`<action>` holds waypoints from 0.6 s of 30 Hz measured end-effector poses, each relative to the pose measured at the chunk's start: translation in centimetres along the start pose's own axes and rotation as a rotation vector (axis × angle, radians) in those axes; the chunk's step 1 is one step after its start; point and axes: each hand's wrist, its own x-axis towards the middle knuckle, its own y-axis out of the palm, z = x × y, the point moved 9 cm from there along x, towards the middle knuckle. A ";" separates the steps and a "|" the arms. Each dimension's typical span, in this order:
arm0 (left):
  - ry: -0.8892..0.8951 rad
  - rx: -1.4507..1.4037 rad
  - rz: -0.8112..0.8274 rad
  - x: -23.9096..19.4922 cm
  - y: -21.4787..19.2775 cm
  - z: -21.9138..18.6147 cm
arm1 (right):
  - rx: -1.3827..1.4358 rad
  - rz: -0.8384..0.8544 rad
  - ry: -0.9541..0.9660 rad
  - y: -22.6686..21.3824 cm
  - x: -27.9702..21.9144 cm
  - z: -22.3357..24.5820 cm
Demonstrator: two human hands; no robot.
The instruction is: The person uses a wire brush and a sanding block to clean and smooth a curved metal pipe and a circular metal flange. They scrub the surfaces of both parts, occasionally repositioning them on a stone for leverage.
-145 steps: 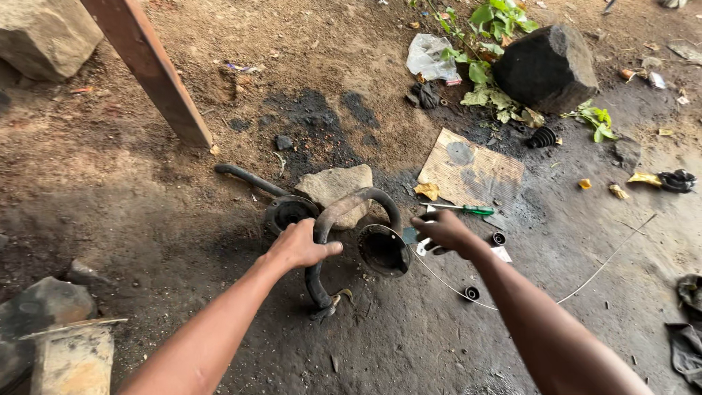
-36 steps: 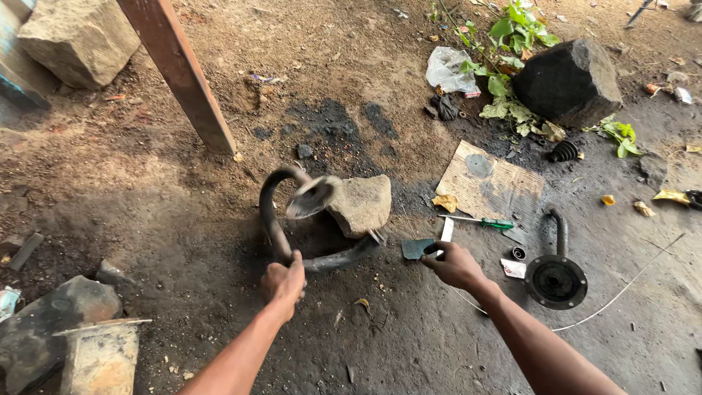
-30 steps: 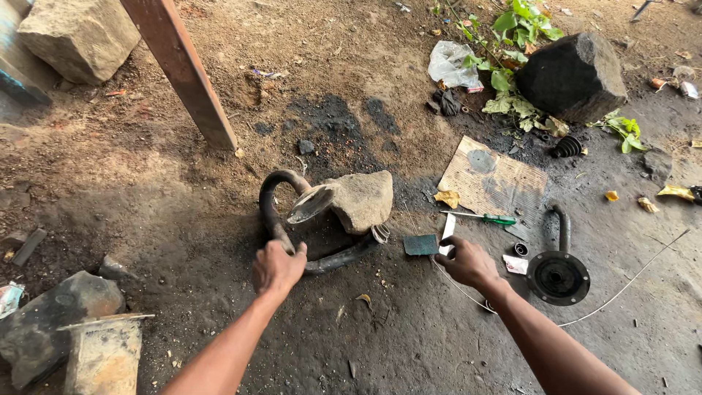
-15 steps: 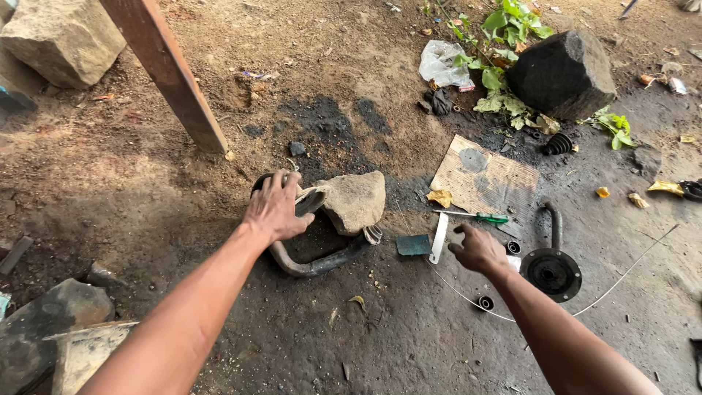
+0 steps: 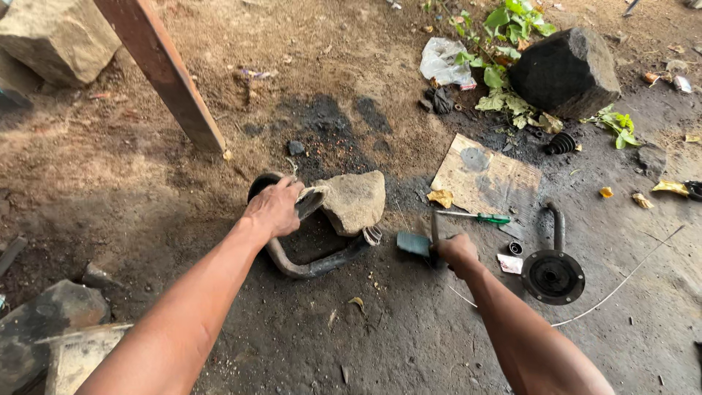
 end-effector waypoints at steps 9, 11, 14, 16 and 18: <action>-0.033 0.061 0.020 -0.6 0.3 -0.3 | -0.059 -0.123 -0.718 -0.3 -8.2 6.3; -0.081 0.033 0.091 -0.7 0.3 -0.3 | -0.053 -0.110 -0.780 0.2 -12.1 7.1; -0.099 0.034 0.136 -1.0 0.3 -0.4 | 0.012 -0.040 -0.712 1.1 -15.5 6.6; -0.103 0.019 0.128 -1.1 0.3 -0.2 | 0.101 -0.040 -0.701 2.0 -16.4 5.5; -0.105 -0.028 0.111 -1.1 0.1 -0.3 | 0.013 0.002 -0.538 3.0 -14.4 3.8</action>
